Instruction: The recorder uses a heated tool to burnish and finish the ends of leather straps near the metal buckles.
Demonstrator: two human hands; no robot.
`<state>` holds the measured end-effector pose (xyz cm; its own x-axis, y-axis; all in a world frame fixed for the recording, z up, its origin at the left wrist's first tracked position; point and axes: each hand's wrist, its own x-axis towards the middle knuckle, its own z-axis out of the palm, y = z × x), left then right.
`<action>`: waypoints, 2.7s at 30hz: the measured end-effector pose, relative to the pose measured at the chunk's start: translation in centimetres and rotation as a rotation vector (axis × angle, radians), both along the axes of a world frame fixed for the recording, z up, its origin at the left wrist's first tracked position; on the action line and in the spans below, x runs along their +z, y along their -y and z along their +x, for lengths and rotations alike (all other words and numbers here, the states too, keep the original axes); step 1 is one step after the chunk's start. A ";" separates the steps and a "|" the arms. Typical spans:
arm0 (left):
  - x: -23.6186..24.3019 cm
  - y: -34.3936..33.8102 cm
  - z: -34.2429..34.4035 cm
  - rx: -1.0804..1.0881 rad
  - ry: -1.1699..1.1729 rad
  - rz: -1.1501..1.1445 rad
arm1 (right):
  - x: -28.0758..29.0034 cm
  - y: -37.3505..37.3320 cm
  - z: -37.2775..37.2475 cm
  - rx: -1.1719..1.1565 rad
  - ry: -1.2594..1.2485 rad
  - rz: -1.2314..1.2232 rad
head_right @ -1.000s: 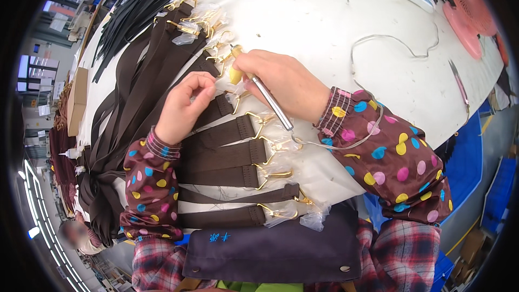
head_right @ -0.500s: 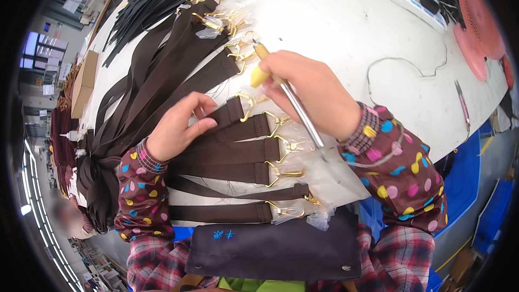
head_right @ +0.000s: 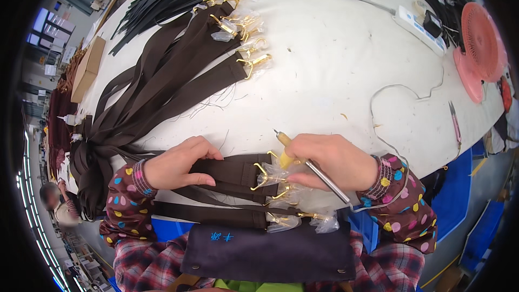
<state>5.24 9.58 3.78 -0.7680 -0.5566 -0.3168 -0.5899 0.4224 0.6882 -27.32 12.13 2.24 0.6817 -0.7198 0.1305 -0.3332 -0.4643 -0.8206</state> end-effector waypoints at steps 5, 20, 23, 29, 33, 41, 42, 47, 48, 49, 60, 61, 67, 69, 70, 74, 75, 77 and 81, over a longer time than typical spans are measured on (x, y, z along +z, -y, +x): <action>-0.5 5.4 -0.9 0.171 -0.006 -0.513 | 1.3 1.7 0.1 -0.088 -0.049 -0.048; -3.5 3.1 -3.7 0.246 0.002 -0.719 | -0.8 6.7 3.7 -0.322 -0.022 -0.552; -2.2 2.8 -3.9 0.252 -0.080 -0.390 | -0.8 5.7 3.6 -0.291 -0.071 -0.585; -3.3 3.6 -5.1 0.270 -0.086 -0.445 | -0.2 4.6 4.0 -0.332 -0.090 -0.534; -3.3 3.7 -6.4 0.280 -0.043 -0.463 | -0.7 4.9 5.3 -0.318 -0.011 -0.471; -2.8 5.1 -7.1 0.296 -0.182 -0.122 | -2.3 5.9 3.9 -0.438 -0.059 -0.450; -2.8 5.0 -7.1 0.294 -0.180 -0.120 | -2.4 5.7 3.6 -0.392 -0.041 -0.343; -3.2 4.6 -7.1 0.292 -0.188 -0.260 | -3.2 6.0 3.5 -0.286 -0.021 -0.308; -3.2 4.7 -7.3 0.287 -0.187 -0.258 | -3.4 6.4 3.5 -0.264 -0.041 -0.381; -3.1 4.7 -7.5 0.316 -0.170 -0.248 | -3.5 6.8 3.4 -0.241 -0.062 -0.454; -3.6 4.6 -7.5 0.368 -0.194 -0.309 | -3.5 7.3 3.6 -0.274 -0.017 -0.449; -3.7 4.8 -7.3 0.368 -0.217 -0.250 | -3.4 7.2 3.6 -0.284 -0.029 -0.413; -4.8 5.0 -6.3 0.492 -0.427 0.009 | -3.4 7.4 3.1 -0.331 -0.029 -0.581; -4.9 5.0 -6.2 0.523 -0.451 0.036 | -2.7 7.5 3.4 -0.338 0.018 -0.537; -5.0 5.0 -6.0 0.530 -0.454 0.023 | -2.4 7.5 3.7 -0.347 0.064 -0.491; -5.2 5.0 -6.0 0.559 -0.475 0.069 | -1.6 6.5 5.0 -0.384 0.367 -0.014; -5.2 5.0 -6.0 0.558 -0.476 0.068 | -1.6 6.5 5.1 -0.386 0.320 0.076; -5.3 4.9 -6.0 0.532 -0.494 0.022 | -1.9 6.4 5.4 -0.387 0.273 0.165; -5.1 4.9 -6.1 0.542 -0.470 0.051 | -3.5 6.5 6.2 -0.486 0.318 0.074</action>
